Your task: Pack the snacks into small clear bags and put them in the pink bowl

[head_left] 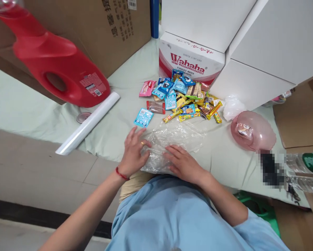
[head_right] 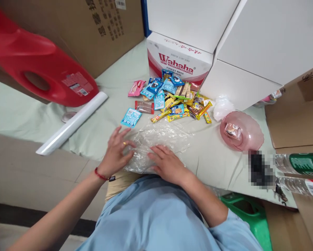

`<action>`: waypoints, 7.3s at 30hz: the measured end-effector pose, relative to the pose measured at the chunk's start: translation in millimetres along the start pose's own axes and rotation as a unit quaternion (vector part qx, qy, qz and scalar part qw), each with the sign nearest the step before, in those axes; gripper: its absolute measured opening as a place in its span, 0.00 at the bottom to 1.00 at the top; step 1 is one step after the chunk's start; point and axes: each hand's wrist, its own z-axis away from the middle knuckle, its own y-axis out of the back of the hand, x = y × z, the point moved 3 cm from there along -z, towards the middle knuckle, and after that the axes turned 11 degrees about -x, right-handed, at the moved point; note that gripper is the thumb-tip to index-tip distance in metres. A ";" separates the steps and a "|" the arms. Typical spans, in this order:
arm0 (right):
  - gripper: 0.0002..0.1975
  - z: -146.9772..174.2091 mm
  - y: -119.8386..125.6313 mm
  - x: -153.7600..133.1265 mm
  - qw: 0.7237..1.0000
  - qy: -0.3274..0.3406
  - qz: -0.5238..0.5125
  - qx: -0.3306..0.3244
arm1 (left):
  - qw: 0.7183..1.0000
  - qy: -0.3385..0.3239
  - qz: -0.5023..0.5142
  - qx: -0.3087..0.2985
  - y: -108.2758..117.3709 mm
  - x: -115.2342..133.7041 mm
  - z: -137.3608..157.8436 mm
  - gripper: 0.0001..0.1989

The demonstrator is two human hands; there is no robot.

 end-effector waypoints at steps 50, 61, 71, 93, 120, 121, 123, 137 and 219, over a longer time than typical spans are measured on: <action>0.28 -59.2 145.4 176.9 0.905 -0.315 0.181 0.223 | 0.985 -0.074 -0.085 -0.131 -64.6 20.5 -57.2 0.26; 0.19 0.2 163.2 167.0 0.868 -0.363 0.048 0.335 | 0.987 -0.071 -0.084 -0.120 -63.5 20.6 -56.4 0.25; 0.23 14.6 40.3 70.0 0.873 -0.255 -0.376 0.178 | 0.985 -0.059 -0.095 -0.128 -64.6 21.6 -57.4 0.26; 0.23 27.6 42.8 59.5 0.985 -0.110 0.026 0.129 | 0.984 -0.028 -0.116 -0.135 -49.9 -1.5 -32.9 0.25; 0.09 95.0 23.0 53.3 0.991 -0.003 -0.057 0.117 | 0.967 -0.174 0.072 -0.173 -17.6 -20.0 20.1 0.15; 0.09 90.3 30.6 55.4 0.990 -0.007 -0.081 0.119 | 0.970 -0.155 0.086 -0.164 -13.2 -19.5 9.6 0.15; 0.08 80.5 45.4 64.1 0.985 -0.036 -0.115 0.126 | 0.979 -0.109 0.089 -0.149 -7.6 -18.3 -14.0 0.16; 0.18 2.6 104.9 120.0 0.968 -0.233 0.075 0.049 | 0.998 0.050 0.023 0.016 -8.9 -32.3 -61.2 0.17; 0.06 -77.1 43.5 20.3 0.947 -0.314 0.067 0.014 | 0.990 -0.135 -0.031 0.039 -91.5 71.2 -0.6 0.19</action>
